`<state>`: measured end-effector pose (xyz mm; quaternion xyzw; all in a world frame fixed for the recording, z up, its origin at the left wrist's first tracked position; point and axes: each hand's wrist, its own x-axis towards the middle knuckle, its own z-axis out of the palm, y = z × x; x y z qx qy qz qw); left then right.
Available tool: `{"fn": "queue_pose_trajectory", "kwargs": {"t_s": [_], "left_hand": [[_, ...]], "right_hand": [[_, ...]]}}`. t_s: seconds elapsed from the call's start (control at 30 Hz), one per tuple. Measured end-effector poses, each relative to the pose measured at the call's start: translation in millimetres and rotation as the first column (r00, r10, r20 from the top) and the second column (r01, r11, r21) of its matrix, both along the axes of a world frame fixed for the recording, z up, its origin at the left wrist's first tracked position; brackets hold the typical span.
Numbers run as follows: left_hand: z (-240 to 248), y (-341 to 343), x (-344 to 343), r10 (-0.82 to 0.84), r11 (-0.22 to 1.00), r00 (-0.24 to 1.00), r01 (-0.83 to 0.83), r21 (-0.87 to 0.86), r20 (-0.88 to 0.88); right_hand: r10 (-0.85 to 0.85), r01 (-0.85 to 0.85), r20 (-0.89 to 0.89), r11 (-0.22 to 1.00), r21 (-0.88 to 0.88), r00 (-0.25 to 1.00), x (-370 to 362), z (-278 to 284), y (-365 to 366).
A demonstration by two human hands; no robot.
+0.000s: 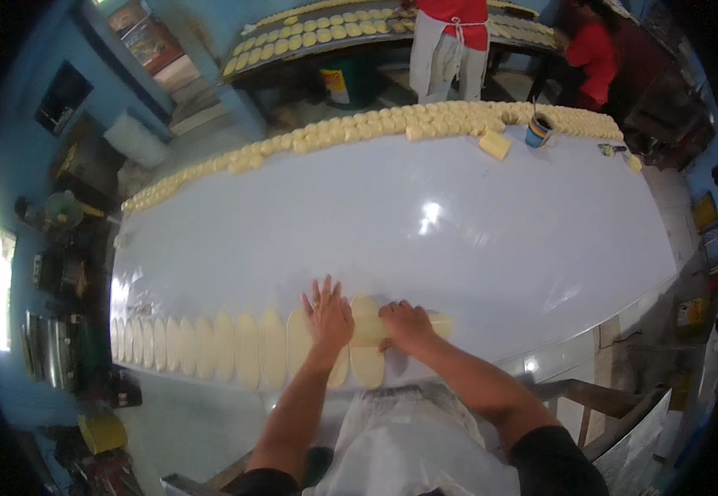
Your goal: The person cleans a stainless steel table with a cloth, then repeatedly picks up dough pieces and rolls them flat with a rolling pin. The flattened dough pieces are placed in a row on the table. Other workers are visible in the background.
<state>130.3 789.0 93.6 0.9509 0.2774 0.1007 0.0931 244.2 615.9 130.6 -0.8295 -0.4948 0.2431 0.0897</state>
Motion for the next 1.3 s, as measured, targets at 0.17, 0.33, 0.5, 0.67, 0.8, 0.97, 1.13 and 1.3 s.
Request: {"fn": "queue_pose_trajectory", "kwargs": {"t_s": [0.17,0.33,0.5,0.67,0.8,0.97,1.13,1.3], "left_hand": [[7,65,140,-0.021,0.951,0.979,0.082,-0.297,0.205],[-24,99,308,-0.104,0.911,0.951,0.209,-0.355,0.292],[-42,95,462,-0.211,0.929,0.918,0.295,-0.224,0.335],[-55,127,500,-0.17,0.917,0.957,0.241,-0.318,0.236],[-22,91,456,-0.051,0.901,0.947,0.18,-0.394,0.317],[-7,57,289,0.216,0.69,0.94,0.045,-0.723,0.264],[18,-4,101,0.263,0.127,0.958,-0.149,-0.981,-0.112],[26,-63,10,0.094,0.322,0.956,-0.292,-0.9,-0.277]], "right_hand": [[-0.343,0.329,-0.17,0.938,-0.108,0.924,52,3,-1],[-0.66,0.66,0.024,0.75,-0.048,0.751,96,10,-66],[-0.792,0.809,0.165,0.577,-0.112,0.588,101,7,-122],[-0.797,0.82,0.204,0.569,-0.062,0.569,108,-3,-124],[-0.785,0.804,0.179,0.589,-0.079,0.593,108,2,-134],[-0.747,0.774,0.218,0.63,-0.069,0.628,105,3,-137],[-0.658,0.671,0.145,0.737,-0.075,0.739,113,15,-134],[-0.575,0.578,0.113,0.816,0.008,0.81,106,9,-141]]}}
